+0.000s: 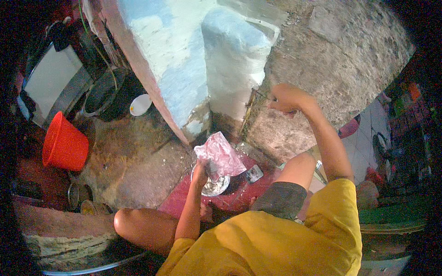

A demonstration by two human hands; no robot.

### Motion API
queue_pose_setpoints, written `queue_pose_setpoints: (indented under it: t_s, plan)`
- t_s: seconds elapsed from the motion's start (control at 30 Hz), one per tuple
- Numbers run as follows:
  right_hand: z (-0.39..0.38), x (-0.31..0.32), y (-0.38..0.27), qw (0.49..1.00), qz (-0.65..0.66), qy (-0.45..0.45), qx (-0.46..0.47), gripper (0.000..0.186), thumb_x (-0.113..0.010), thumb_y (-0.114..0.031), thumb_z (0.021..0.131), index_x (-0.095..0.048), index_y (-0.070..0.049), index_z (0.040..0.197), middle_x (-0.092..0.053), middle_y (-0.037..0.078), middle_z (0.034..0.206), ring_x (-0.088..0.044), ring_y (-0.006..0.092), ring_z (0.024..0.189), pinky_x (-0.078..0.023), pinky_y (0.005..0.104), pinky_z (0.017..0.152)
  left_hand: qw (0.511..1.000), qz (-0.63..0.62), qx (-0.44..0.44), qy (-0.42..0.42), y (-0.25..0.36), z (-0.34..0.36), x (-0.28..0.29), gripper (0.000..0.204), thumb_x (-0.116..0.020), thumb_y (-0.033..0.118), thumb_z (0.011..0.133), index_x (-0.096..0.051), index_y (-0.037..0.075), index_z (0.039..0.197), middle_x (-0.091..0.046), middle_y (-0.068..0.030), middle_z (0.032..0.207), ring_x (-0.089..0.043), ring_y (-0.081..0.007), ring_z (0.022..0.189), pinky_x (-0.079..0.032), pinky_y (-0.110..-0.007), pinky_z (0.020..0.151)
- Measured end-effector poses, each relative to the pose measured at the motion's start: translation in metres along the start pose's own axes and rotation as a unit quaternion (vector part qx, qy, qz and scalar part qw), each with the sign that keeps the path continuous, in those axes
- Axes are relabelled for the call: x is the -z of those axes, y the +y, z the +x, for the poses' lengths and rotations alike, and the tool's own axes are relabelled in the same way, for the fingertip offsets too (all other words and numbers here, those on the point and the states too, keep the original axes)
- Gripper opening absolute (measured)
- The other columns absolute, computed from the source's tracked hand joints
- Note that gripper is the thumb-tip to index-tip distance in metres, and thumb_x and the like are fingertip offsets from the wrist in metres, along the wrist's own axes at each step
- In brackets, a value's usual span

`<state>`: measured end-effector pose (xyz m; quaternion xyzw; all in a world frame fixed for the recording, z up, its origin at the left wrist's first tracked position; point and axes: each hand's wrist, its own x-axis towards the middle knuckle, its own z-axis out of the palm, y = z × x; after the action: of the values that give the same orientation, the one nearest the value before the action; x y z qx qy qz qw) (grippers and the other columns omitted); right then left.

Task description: The person applies a plaster mixture to a wall corner using a brush and a plastic sheet as a handheld palette.

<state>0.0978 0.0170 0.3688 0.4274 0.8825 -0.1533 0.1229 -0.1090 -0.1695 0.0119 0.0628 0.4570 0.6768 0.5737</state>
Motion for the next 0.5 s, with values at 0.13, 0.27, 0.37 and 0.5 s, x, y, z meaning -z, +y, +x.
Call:
queue_pose_setpoints:
  t_s: [0.13, 0.27, 0.37, 0.5]
  plan:
    - [-0.006, -0.026, 0.011, 0.990, 0.122, -0.020, 0.062, 0.019, -0.057, -0.015, 0.081, -0.062, -0.001, 0.091, -0.060, 0.007, 0.060, -0.059, 0.0139, 0.050, -0.048, 0.0290, 0.050, 1.000, 0.013, 0.003, 0.006, 0.008, -0.002, -0.003, 0.053, -0.047, 0.010, 0.080, -0.026, 0.002, 0.128, -0.046, -0.0117, 0.115, -0.050, -0.0228, 0.098, -0.045, -0.037, 0.081]
    - [-0.015, -0.111, 0.021, 0.932, 0.279, 0.138, 0.187, 0.020, -0.062, -0.012, 0.079, -0.062, -0.001, 0.096, -0.062, 0.008, 0.077, -0.058, 0.0086, 0.070, -0.048, 0.0261, 0.060, 0.995, 0.075, -0.043, -0.057, 0.051, -0.025, -0.015, 0.053, -0.046, 0.010, 0.078, -0.031, 0.002, 0.128, -0.048, -0.0113, 0.114, -0.050, -0.0202, 0.099, -0.043, -0.034, 0.084]
    - [-0.042, -0.150, 0.012, 0.905, 0.394, 0.118, 0.113, 0.021, -0.064, -0.009, 0.077, -0.062, -0.003, 0.097, -0.063, 0.004, 0.083, -0.057, 0.0087, 0.077, -0.047, 0.0266, 0.068, 0.990, 0.092, -0.078, -0.069, 0.072, -0.034, -0.021, 0.053, -0.045, 0.007, 0.078, -0.031, 0.003, 0.129, -0.048, -0.0098, 0.115, -0.050, -0.0187, 0.099, -0.043, -0.031, 0.084]
    - [-0.073, -0.189, 0.007, 0.941, 0.287, 0.147, 0.106, 0.023, -0.064, -0.015, 0.076, -0.063, -0.009, 0.099, -0.065, 0.009, 0.083, -0.060, 0.0165, 0.071, -0.048, 0.0294, 0.066, 0.974, 0.110, -0.195, -0.035, 0.088, -0.048, -0.025, 0.051, -0.042, 0.003, 0.079, -0.031, 0.003, 0.128, -0.048, -0.0078, 0.115, -0.046, -0.0168, 0.103, -0.037, -0.028, 0.088]
